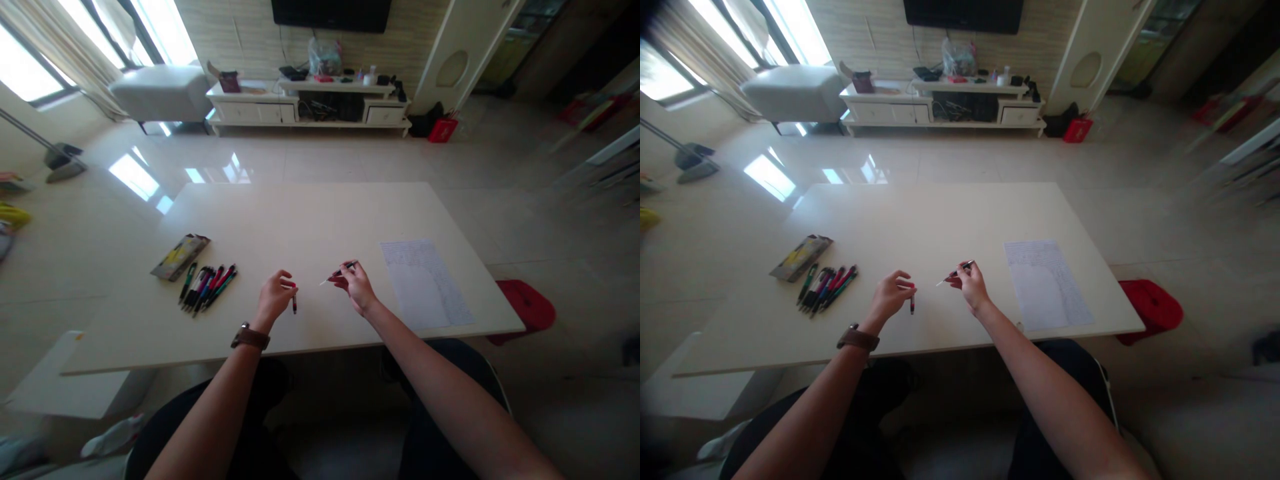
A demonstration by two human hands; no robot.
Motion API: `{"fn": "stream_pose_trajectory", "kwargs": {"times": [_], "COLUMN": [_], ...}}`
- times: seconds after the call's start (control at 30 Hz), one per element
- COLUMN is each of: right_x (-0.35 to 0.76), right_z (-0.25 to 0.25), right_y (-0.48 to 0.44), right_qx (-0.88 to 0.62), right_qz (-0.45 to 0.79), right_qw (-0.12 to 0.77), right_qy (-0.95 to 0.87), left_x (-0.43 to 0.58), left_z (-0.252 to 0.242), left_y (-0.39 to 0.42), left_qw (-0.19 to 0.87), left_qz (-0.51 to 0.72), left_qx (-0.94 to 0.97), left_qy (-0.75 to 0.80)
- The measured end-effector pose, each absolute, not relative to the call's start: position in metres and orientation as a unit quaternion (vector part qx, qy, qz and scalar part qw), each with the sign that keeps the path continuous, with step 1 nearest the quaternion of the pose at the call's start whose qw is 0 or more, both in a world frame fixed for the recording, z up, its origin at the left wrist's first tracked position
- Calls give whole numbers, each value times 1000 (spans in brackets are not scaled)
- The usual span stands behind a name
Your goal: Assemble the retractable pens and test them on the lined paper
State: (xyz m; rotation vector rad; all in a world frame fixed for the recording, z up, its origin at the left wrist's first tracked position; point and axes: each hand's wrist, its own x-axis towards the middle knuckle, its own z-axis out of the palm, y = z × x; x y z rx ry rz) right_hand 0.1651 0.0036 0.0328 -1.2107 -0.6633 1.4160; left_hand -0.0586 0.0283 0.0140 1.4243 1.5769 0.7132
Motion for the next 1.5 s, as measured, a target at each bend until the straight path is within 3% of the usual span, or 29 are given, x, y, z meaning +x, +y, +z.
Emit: {"fn": "stream_pose_trajectory", "kwargs": {"times": [0.37, 0.57, 0.7, 0.97, 1.27, 1.5], "right_x": [161, 160, 157, 177, 165, 173], "right_z": [35, 34, 35, 42, 32, 30], "right_y": [1, 0, 0, 16, 7, 11], "right_qx": [-529, -523, -517, -524, -573, -622], "right_qz": [607, 608, 612, 473, 505, 420], "right_qw": [518, 523, 520, 671, 537, 543], "right_qy": [-288, -289, -298, -225, -359, -377], "left_x": [-48, -28, -22, -29, -26, -37], "left_z": [13, 36, 40, 39, 42, 33], "left_y": [27, 19, 16, 19, 19, 18], "left_qw": [305, 419, 405, 380, 381, 303], "left_qz": [213, 221, 222, 225, 218, 97], "left_qx": [672, 730, 734, 725, 729, 736], "left_qy": [640, 492, 497, 528, 525, 597]}}
